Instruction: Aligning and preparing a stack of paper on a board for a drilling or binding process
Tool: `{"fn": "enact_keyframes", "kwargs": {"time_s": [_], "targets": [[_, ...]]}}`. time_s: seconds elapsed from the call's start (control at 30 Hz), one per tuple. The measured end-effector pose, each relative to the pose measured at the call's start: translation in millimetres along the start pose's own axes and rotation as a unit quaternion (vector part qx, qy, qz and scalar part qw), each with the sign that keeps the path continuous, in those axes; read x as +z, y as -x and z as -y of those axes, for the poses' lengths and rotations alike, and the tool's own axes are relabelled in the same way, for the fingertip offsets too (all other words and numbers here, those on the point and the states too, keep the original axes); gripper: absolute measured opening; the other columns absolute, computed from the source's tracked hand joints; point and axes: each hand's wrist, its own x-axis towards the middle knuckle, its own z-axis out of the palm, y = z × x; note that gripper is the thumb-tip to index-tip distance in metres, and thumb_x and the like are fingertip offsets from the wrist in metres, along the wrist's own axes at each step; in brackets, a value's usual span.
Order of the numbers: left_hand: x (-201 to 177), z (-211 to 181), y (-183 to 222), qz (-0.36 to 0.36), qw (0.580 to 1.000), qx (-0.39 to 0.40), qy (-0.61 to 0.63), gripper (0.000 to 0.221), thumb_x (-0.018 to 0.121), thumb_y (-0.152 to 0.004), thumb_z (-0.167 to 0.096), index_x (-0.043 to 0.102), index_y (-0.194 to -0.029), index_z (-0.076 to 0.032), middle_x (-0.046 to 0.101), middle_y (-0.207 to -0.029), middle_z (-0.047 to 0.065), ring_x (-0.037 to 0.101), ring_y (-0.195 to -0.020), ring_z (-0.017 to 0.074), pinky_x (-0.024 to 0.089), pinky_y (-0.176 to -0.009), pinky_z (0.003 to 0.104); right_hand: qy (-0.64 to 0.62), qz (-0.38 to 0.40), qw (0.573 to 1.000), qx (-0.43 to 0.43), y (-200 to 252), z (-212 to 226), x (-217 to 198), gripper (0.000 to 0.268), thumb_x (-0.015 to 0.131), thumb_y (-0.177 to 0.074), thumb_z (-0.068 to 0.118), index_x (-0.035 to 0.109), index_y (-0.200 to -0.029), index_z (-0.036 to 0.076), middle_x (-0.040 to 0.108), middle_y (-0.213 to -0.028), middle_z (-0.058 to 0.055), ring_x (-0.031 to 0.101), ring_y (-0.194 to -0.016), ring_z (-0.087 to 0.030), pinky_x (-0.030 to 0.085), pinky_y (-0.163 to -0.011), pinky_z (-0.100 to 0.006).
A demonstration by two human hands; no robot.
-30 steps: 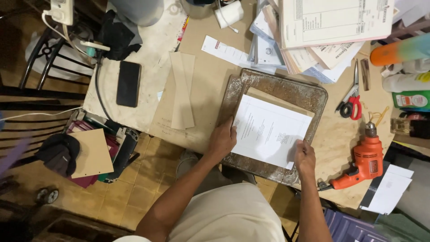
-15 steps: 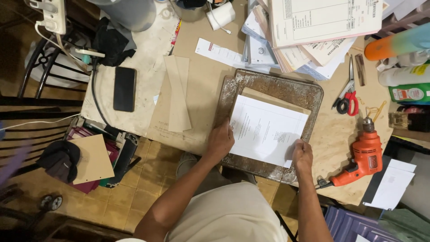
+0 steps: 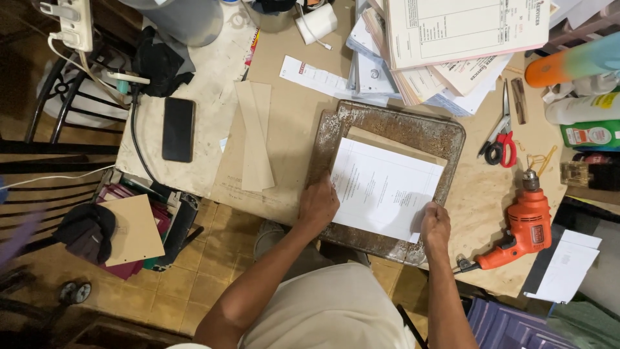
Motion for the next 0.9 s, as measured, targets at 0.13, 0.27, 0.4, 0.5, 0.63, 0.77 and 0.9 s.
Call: {"fn": "enact_keyframes", "kwargs": {"time_s": [0.13, 0.27, 0.4, 0.5, 0.63, 0.77, 0.9], "targets": [[-1.6, -1.7, -1.5, -0.015, 1.0, 0.007, -0.008, 0.032, 0.04, -0.104, -0.016, 0.064, -0.114, 0.003, 0.073, -0.079, 0.022, 0.073, -0.066, 0.0284, 0.056, -0.052, 0.039, 0.006, -0.001, 1.0, 0.003, -3.6, -4.2, 2.5, 0.05, 0.042, -0.106, 0.042, 0.067, -0.124, 0.002, 0.066, -0.124, -0.027, 0.058, -0.124, -0.048, 0.041, -0.106, -0.058], [-3.8, -2.8, -5.3, -0.004, 1.0, 0.007, -0.019, 0.03, 0.043, -0.104, -0.015, 0.064, -0.11, 0.004, 0.073, -0.079, 0.024, 0.074, -0.068, 0.0333, 0.056, -0.057, 0.042, 0.01, -0.001, 1.0, 0.001, -1.6, 0.1, 0.6, 0.049, 0.043, -0.106, 0.041, 0.068, -0.122, 0.002, 0.067, -0.123, -0.028, 0.058, -0.123, -0.049, 0.042, -0.105, -0.059], [2.2, 12.9, -12.0, 0.02, 0.999, -0.024, 0.035, 0.044, 0.035, -0.105, -0.023, 0.063, -0.122, 0.007, 0.074, -0.086, 0.026, 0.074, -0.074, 0.0367, 0.057, -0.063, 0.046, -0.032, 0.021, 0.999, 0.026, 1.7, 2.4, -6.7, 0.05, 0.046, -0.103, 0.041, 0.071, -0.122, 0.002, 0.067, -0.126, -0.028, 0.056, -0.127, -0.048, 0.042, -0.106, -0.057], [-9.8, 9.2, -10.5, 0.064, 0.988, -0.075, 0.118, 0.058, 0.036, -0.105, -0.034, 0.049, -0.151, -0.001, 0.07, -0.125, 0.025, 0.069, -0.112, 0.0402, 0.057, -0.091, 0.052, -0.053, 0.018, 0.998, 0.029, -1.2, 4.5, -3.9, 0.047, 0.045, -0.102, 0.035, 0.072, -0.117, 0.0, 0.068, -0.121, -0.029, 0.058, -0.124, -0.05, 0.044, -0.105, -0.058], [-5.1, 8.5, -11.5, 0.078, 0.988, -0.09, 0.101, 0.058, 0.034, -0.105, -0.035, 0.049, -0.152, -0.006, 0.067, -0.131, 0.024, 0.066, -0.119, 0.0407, 0.055, -0.098, 0.053, -0.02, 0.012, 0.999, 0.024, 6.3, 9.9, -4.0, 0.043, 0.046, -0.101, 0.035, 0.076, -0.108, 0.004, 0.07, -0.117, -0.026, 0.06, -0.12, -0.048, 0.045, -0.104, -0.056], [-5.3, 5.9, -9.0, 0.075, 0.991, -0.084, 0.078, 0.055, 0.032, -0.106, -0.034, 0.051, -0.149, -0.006, 0.069, -0.127, 0.023, 0.069, -0.115, 0.0384, 0.056, -0.095, 0.051, -0.014, -0.003, 1.0, 0.012, 12.1, 19.1, -5.4, 0.044, 0.046, -0.1, 0.035, 0.076, -0.106, 0.003, 0.069, -0.117, -0.028, 0.059, -0.121, -0.049, 0.043, -0.104, -0.057], [-6.8, 6.0, -7.9, 0.074, 0.991, -0.071, 0.084, 0.057, 0.03, -0.105, -0.03, 0.049, -0.149, 0.0, 0.07, -0.123, 0.027, 0.071, -0.108, 0.0411, 0.058, -0.09, 0.052, -0.009, -0.006, 1.0, 0.008, 9.4, 16.5, -4.7, 0.044, 0.046, -0.1, 0.035, 0.075, -0.108, 0.003, 0.07, -0.116, -0.027, 0.06, -0.12, -0.049, 0.044, -0.103, -0.058]]}}
